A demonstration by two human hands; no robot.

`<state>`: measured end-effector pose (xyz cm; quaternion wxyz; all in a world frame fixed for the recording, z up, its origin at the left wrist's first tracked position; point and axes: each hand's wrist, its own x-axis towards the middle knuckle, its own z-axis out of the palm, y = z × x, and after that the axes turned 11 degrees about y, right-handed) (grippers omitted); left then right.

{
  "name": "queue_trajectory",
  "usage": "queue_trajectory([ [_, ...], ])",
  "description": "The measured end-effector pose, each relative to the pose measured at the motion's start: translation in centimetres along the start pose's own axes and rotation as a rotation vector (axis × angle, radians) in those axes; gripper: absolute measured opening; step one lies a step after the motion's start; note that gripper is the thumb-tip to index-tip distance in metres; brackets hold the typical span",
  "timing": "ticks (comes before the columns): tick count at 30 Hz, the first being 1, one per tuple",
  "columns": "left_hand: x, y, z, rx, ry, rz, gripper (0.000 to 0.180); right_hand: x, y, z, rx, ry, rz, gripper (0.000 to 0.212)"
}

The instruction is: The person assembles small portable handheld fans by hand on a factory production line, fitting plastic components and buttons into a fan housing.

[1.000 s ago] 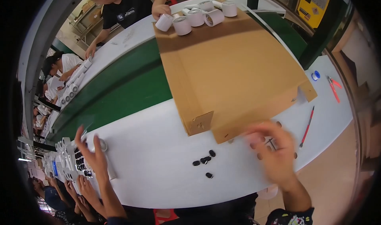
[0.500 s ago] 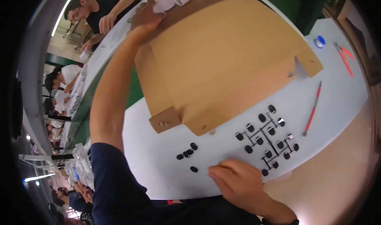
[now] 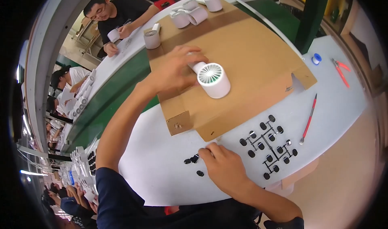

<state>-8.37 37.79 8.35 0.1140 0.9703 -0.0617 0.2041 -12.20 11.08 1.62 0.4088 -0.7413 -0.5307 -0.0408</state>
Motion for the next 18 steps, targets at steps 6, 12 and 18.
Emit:
queue_trajectory([
  [6,-1.8,2.2,-0.2,0.094,0.063,0.053,0.028,-1.5,-0.5,-0.7,-0.041,0.003,0.154,0.012],
  [12,-8.9,7.7,-3.5,-0.602,0.435,-0.601,0.03,-1.9,-0.8,-1.3,0.004,0.113,0.122,0.013],
  [18,-18.1,14.8,-2.6,-1.516,0.425,-0.956,0.036,-0.8,-0.4,-1.1,0.058,0.125,0.033,0.015],
])
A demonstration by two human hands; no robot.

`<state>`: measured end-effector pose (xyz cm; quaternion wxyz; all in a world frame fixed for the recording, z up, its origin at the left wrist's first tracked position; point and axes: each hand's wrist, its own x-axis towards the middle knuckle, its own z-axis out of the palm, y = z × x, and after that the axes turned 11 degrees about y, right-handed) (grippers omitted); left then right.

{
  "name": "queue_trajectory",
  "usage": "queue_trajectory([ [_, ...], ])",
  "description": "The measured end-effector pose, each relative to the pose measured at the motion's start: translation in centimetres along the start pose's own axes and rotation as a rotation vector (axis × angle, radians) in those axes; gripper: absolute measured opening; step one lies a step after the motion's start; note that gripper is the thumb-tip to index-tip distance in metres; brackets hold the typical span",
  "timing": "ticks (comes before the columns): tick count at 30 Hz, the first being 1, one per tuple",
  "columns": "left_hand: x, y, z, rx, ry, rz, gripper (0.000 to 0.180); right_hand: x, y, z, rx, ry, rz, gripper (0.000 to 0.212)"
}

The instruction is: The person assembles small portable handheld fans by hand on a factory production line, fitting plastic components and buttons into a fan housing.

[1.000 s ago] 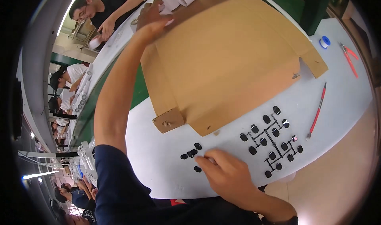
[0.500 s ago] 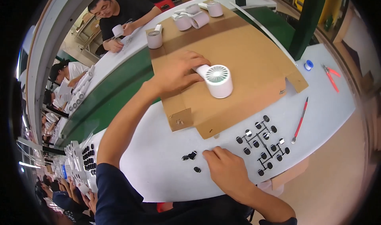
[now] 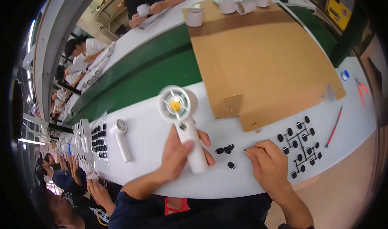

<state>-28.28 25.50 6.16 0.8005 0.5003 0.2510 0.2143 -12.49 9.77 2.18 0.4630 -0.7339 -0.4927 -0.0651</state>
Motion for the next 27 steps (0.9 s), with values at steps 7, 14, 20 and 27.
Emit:
queue_trajectory([
  [7,-2.4,-4.7,-1.2,-0.134,-0.018,-0.165,0.036,2.3,-3.6,3.6,0.26,0.021,-0.271,0.022],
  [14,-2.6,-5.2,-2.4,-0.095,-0.11,-0.137,0.042,2.3,-3.7,5.9,0.161,0.011,-0.394,0.027],
  [20,-2.5,-5.8,-2.7,-0.086,-0.077,-0.117,0.044,2.6,-3.7,6.2,0.128,-0.077,-0.37,0.023],
  [27,-1.9,-6.1,-1.6,-0.002,-0.087,-0.122,0.047,2.6,-4.2,4.3,0.599,-0.225,0.658,0.014],
])
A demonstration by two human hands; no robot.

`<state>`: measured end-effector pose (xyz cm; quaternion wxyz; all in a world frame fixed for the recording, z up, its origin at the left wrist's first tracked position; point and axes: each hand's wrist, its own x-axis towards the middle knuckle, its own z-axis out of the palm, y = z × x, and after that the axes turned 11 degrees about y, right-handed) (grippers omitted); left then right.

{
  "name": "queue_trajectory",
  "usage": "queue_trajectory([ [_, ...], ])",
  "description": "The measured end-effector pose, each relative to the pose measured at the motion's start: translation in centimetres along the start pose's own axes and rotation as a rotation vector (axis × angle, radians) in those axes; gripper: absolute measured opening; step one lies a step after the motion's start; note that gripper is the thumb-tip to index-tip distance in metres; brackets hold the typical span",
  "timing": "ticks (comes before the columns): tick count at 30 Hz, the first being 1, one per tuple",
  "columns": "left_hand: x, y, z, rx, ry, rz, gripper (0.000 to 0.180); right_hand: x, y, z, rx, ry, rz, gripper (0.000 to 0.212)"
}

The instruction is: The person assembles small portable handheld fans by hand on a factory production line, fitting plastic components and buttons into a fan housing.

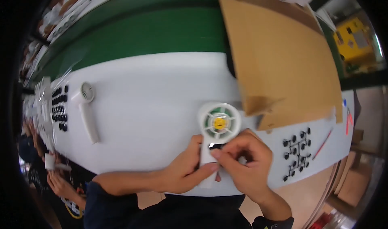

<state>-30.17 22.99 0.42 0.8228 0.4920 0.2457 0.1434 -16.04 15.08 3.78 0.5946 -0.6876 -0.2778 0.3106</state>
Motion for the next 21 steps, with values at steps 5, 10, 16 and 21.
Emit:
queue_trajectory([
  [5,-0.3,0.9,-0.6,-0.144,0.005,-0.043,0.043,0.1,-0.8,-0.6,0.136,-0.003,-0.027,0.019],
  [10,0.0,2.3,-1.0,-0.214,0.002,-0.192,0.039,2.2,0.5,-14.7,-0.703,0.879,-0.203,0.019],
  [16,0.0,1.8,-0.6,-0.287,0.001,-0.179,0.038,2.1,3.9,-27.1,-0.956,0.524,0.246,0.03],
  [21,0.1,2.1,-0.8,-0.316,-0.022,-0.199,0.041,2.3,1.0,-27.2,-0.949,0.41,0.465,0.031],
])
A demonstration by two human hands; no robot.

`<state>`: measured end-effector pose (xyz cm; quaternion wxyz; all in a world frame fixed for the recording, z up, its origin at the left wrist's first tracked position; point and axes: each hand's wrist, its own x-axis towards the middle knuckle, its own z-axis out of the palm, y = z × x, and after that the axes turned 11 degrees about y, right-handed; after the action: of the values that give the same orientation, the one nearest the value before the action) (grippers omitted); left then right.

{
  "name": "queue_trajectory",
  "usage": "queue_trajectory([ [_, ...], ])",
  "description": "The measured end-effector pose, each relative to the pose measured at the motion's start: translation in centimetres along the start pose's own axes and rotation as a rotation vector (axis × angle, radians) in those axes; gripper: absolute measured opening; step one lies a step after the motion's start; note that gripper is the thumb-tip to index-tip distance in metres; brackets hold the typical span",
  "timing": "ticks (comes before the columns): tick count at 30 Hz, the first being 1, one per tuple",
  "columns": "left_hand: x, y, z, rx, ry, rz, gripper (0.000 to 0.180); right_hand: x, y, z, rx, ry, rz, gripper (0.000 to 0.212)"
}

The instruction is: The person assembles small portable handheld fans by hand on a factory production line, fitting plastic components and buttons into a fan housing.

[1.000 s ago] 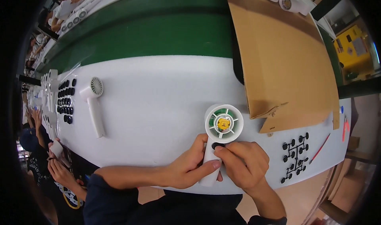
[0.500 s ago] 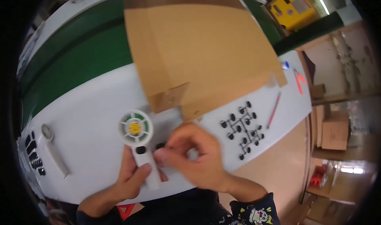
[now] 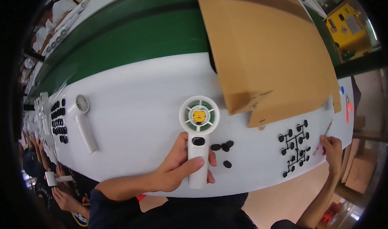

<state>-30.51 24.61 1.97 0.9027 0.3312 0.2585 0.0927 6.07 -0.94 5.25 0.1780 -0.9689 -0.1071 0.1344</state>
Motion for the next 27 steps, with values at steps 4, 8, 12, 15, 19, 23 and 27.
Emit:
queue_trajectory([
  [4,-0.1,0.0,-0.5,0.01,-0.021,0.019,0.042,0.0,0.1,-0.2,0.195,-0.056,0.036,0.022],
  [8,0.0,-0.1,-0.3,0.06,-0.006,0.017,0.039,-4.9,-3.2,-0.1,0.66,0.184,-0.165,0.014],
  [12,-0.3,0.1,-0.8,0.055,-0.013,0.015,0.04,-13.6,-10.7,4.9,0.691,0.014,-0.582,0.013],
  [15,-0.4,0.1,-1.0,0.047,-0.009,0.006,0.04,-14.1,-10.7,8.1,0.321,-0.055,-0.907,0.019],
  [19,-0.3,-0.3,-0.3,0.031,0.005,0.018,0.042,-15.8,-13.0,7.8,0.807,-0.036,-0.832,0.022],
  [23,0.0,-0.5,-0.7,0.048,0.014,0.053,0.042,-17.4,-17.0,10.6,0.923,-0.003,-0.992,0.023],
  [27,-0.1,-1.1,-1.1,0.08,0.021,0.127,0.04,-17.8,-18.9,11.3,0.881,-0.098,-1.081,0.023],
])
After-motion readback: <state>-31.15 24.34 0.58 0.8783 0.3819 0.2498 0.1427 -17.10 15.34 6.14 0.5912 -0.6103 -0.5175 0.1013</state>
